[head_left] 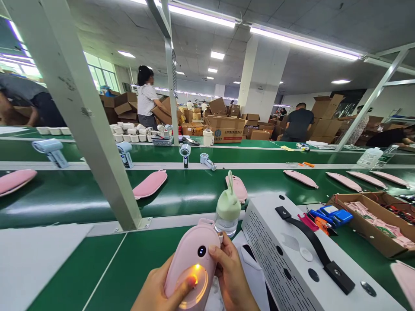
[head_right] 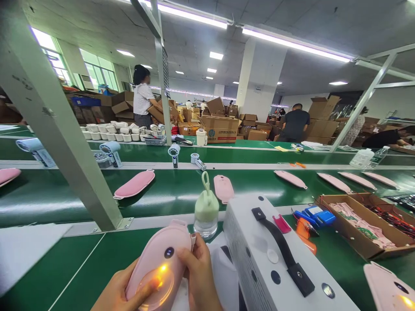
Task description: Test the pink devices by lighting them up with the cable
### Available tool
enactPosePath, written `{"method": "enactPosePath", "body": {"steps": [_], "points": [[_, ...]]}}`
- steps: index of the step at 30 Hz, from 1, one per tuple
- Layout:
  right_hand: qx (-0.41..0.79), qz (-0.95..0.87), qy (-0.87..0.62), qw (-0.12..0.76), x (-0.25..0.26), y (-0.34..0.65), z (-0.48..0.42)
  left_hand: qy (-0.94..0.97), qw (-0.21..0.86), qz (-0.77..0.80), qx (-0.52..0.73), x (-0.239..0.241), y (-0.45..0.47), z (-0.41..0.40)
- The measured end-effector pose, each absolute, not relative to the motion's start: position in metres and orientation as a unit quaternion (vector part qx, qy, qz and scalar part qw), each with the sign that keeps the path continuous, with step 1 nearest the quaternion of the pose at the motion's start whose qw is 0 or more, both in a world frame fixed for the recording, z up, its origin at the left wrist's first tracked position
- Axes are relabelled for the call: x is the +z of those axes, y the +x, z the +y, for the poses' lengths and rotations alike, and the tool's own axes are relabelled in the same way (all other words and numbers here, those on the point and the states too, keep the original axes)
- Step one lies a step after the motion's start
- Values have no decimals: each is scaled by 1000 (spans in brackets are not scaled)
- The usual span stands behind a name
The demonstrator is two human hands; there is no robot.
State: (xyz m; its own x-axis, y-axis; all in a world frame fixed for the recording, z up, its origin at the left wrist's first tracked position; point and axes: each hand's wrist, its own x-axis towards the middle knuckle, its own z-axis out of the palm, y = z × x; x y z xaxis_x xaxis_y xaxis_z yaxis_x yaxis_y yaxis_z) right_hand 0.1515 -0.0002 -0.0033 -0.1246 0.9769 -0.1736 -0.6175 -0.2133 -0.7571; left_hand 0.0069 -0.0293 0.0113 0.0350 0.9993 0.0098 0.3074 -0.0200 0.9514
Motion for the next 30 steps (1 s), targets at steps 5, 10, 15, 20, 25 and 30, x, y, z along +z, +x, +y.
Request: {"method": "enactPosePath", "body": {"steps": [5, 10, 15, 20, 25, 30], "points": [[706, -256, -345, 563, -4, 152, -1, 597, 416, 554, 404, 10, 6, -28], [704, -252, -341, 570, -5, 152, 0, 621, 448, 539, 350, 9, -2, -25], [708, -231, -357, 564, -6, 151, 2, 648, 533, 489, 238, 9, -25, -21], [702, -219, -365, 572, -5, 150, 2, 677, 544, 461, 179, -7, -44, -13], [698, -215, -363, 578, -2, 149, 3, 647, 559, 481, 195, -6, -42, -17], [700, -210, -361, 579, 1, 150, 2, 584, 582, 512, 241, 2, -39, -20]]}}
